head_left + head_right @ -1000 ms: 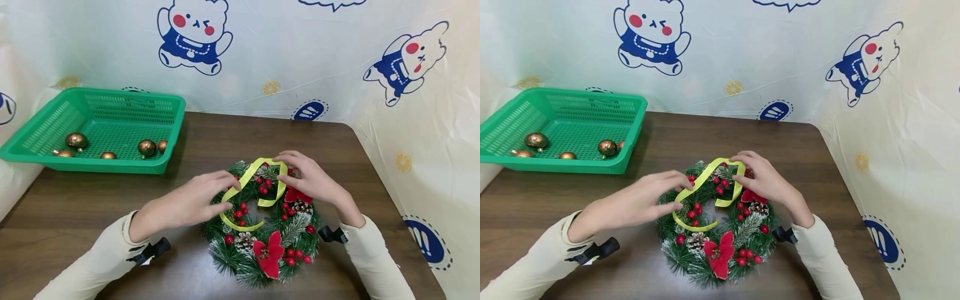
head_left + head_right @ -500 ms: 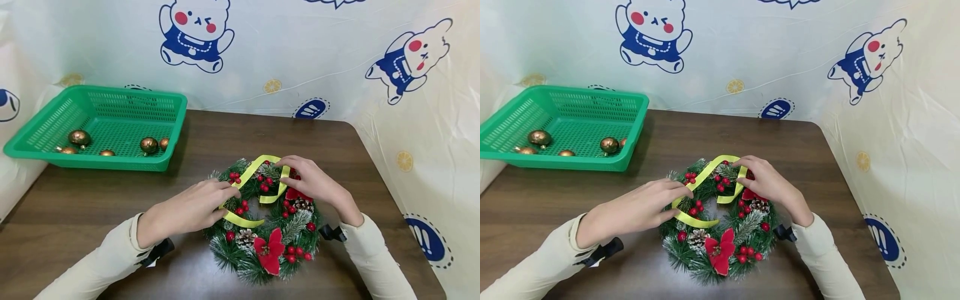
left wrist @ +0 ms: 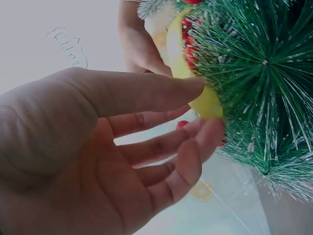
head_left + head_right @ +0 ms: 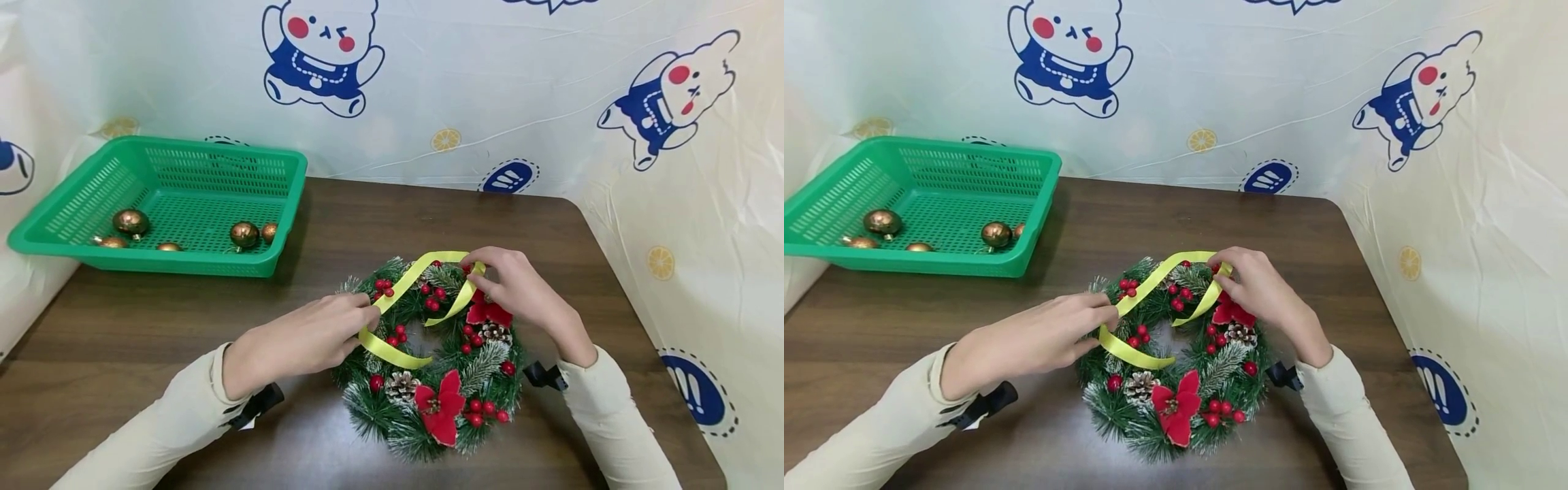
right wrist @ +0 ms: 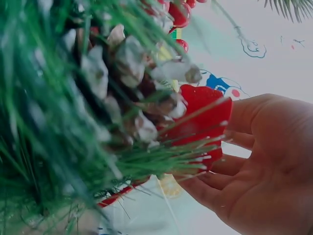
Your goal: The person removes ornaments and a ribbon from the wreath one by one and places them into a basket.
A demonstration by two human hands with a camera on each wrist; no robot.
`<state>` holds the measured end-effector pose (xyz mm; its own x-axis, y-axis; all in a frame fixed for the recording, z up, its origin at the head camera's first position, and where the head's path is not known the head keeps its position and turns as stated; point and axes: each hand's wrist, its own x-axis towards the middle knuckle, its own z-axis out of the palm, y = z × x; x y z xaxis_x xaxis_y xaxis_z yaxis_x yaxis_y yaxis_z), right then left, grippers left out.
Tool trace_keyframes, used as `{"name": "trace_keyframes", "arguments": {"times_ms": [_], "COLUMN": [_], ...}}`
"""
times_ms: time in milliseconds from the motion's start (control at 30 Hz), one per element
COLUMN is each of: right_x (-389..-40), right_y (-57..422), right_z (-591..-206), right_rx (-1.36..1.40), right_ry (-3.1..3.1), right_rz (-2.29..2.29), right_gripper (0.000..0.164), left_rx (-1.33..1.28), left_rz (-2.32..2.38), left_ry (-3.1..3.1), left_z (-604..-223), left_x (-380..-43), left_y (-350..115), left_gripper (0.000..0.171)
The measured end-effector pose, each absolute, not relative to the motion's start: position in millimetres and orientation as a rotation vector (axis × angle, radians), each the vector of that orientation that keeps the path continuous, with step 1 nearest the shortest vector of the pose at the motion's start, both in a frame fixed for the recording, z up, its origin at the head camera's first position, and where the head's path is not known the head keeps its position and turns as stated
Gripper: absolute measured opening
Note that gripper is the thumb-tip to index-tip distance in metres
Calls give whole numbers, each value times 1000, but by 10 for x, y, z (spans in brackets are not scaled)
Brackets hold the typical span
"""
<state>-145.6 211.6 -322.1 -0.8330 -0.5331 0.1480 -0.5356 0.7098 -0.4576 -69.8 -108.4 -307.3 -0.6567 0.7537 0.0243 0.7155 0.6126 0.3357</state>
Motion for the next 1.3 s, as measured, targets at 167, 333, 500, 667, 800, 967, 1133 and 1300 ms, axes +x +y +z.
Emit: {"name": "trace_keyframes", "arguments": {"times_ms": [167, 333, 500, 667, 800, 967, 1133, 1300], "right_x": [-1463, -1451, -1453, -1440, -1423, -1398, -1371, -1351], "right_y": [2142, 2200, 2295, 2380, 2420, 2424, 2411, 2401], "right_z": [-3189, -3133, -3063, -2989, -2940, -2910, -2875, -2854], "right_rx": [890, 900, 895, 871, 845, 813, 771, 754], "right_ry": [-2886, -2918, -2941, -2859, -2720, -2547, -2467, -2442], "right_rz": [736, 684, 623, 592, 620, 688, 706, 723], "right_gripper": [20, 19, 11, 10, 10, 12, 8, 6], "left_rx": [1305, 1322, 1353, 1408, 1459, 1534, 1575, 1511], "left_rz": [553, 548, 615, 658, 744, 930, 1092, 1142], "left_ry": [2694, 2723, 2753, 2788, 2836, 2887, 2924, 2981], "left_z": [-3109, -3105, -3079, -3041, -3015, -2968, -2882, -2803], "left_x": [-733, -759, -764, -756, -762, -787, -852, -895], "left_y": [-1094, -1086, -1052, -1038, -1063, -1135, -1227, -1321], "left_gripper": [20, 20, 19, 11, 11, 15, 16, 15]}}
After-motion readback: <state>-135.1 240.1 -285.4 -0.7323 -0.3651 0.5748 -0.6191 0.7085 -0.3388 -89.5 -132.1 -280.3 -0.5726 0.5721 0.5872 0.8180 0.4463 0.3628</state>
